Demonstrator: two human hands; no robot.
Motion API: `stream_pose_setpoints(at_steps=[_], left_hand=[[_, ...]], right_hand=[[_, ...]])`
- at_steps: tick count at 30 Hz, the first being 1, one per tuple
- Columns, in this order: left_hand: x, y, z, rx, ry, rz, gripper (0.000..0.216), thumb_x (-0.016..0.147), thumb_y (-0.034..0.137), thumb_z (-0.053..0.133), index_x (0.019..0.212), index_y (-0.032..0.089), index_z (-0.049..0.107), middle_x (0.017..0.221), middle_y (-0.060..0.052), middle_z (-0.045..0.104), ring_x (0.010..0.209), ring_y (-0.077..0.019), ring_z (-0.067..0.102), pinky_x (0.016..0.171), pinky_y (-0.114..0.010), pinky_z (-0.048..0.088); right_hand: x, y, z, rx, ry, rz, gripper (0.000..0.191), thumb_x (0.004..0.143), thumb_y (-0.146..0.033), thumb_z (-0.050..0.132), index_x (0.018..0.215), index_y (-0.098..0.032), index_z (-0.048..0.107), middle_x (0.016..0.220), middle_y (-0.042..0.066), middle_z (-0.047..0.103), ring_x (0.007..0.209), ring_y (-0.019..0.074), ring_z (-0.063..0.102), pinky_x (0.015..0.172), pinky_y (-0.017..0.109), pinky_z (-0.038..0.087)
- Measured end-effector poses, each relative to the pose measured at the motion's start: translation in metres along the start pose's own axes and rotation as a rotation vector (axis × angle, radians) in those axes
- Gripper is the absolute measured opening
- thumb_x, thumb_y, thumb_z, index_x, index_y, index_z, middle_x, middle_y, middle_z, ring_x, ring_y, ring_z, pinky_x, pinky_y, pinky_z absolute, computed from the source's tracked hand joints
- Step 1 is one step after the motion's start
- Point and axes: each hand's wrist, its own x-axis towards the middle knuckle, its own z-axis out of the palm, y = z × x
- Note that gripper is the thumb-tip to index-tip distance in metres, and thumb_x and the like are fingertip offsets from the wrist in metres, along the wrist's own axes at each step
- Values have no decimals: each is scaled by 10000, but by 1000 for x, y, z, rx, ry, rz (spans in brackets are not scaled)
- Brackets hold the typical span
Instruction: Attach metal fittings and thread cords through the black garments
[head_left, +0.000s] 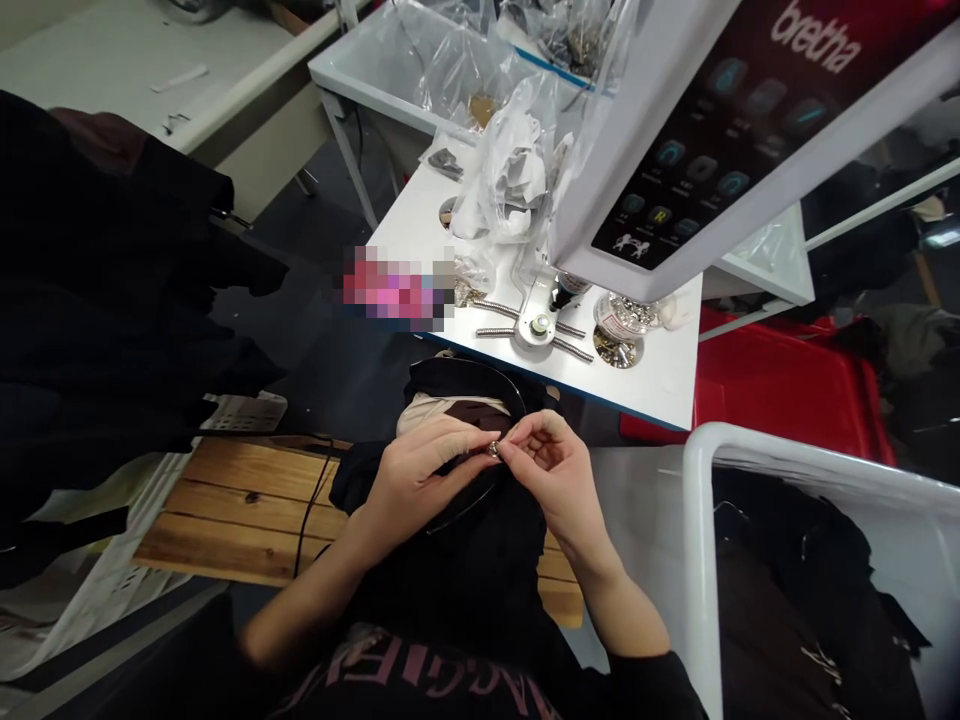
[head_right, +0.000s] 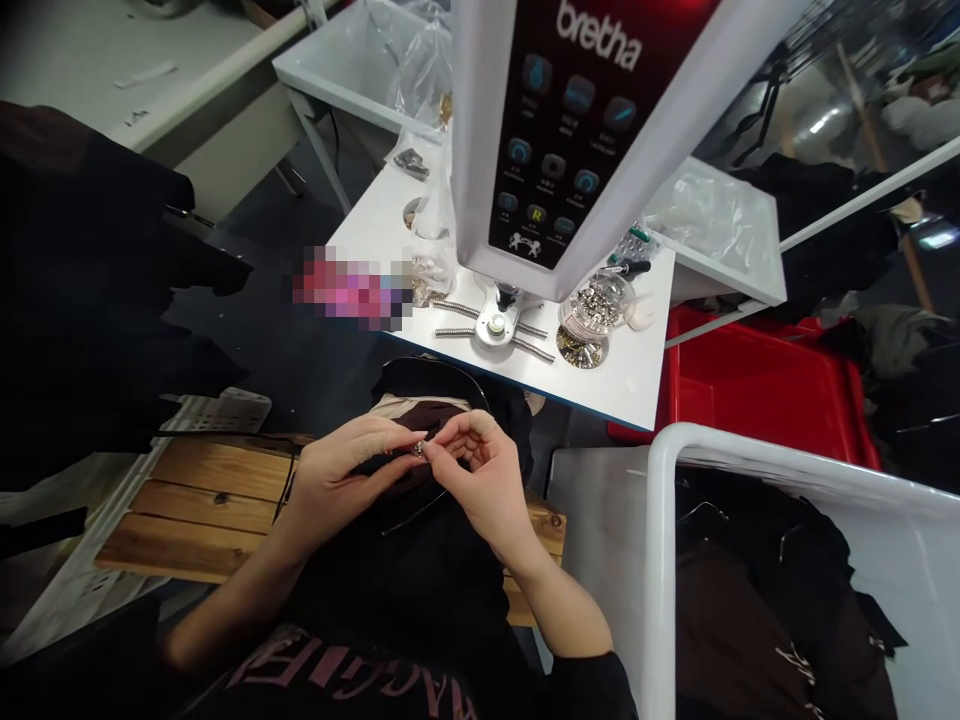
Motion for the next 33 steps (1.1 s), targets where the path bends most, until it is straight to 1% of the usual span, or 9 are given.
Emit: stream_pose_setpoints(at_steps=[4,9,11,13,16,20,25,29,33], left_hand=[[-1,-1,4,-20,-7,-15,254,768,108,661,1010,181,644,879,-36,680,803,-131,635,721,-255,540],[-2,-3,5,-40,-18,-82,235,771,125,662,998,185,660,876,-26,693,803,-126,643,734,-243,533],[-3,-5,5,-32,-30,-114,236,778,130,657,1007,186,660,897,-28,698,821,-130,646,748,-244,529],[-4,-7,5,-31,-41,-128,244,786,131,647,1024,186,657,925,-34,698,856,-138,647,772,-252,525],[-4,-8,6,-48,-69,-130,255,801,137,631,1050,187,649,973,-49,693,921,-161,640,819,-287,521],[-1,-9,6,-69,-84,-116,246,808,152,624,1050,188,648,962,-53,695,924,-170,641,819,-296,525],[4,-9,6,-70,-115,-131,191,830,179,598,1010,182,662,892,-44,701,812,-141,651,739,-256,536],[5,-13,10,-89,-136,-132,185,838,183,586,1007,178,661,897,-51,702,823,-145,651,749,-260,534],[4,-21,15,-137,-149,-153,202,835,172,589,1027,178,652,930,-53,695,856,-143,643,783,-266,523]], right_hand=[[-1,-1,-2,-34,5,1,133,741,-238,682,789,-197,565,706,-24,561,617,87,533,597,204,481],[-3,-2,-3,-20,-28,-42,72,798,-225,631,865,-206,614,803,-3,617,728,108,591,700,232,510],[-3,-2,-4,-46,-19,-66,66,815,-229,611,876,-206,624,816,4,627,737,118,602,710,248,518],[-2,-3,-6,-116,-6,-113,71,823,-215,599,885,-212,633,832,8,637,743,125,609,710,257,520],[-2,-5,-9,-293,1,-235,114,826,-177,587,905,-232,648,864,13,647,780,141,613,723,274,516],[1,-10,-14,-425,-60,-356,130,814,-168,604,904,-244,658,866,15,642,802,155,611,727,292,512],[7,-12,-21,-505,-142,-399,134,813,-183,617,914,-254,670,864,14,631,760,139,605,699,281,514],[12,-8,-27,-560,-164,-443,157,819,-169,611,927,-264,675,863,15,629,760,137,606,684,273,511],[18,-3,-32,-601,-173,-439,150,815,-158,611,912,-257,668,842,12,621,732,131,595,659,262,503]])
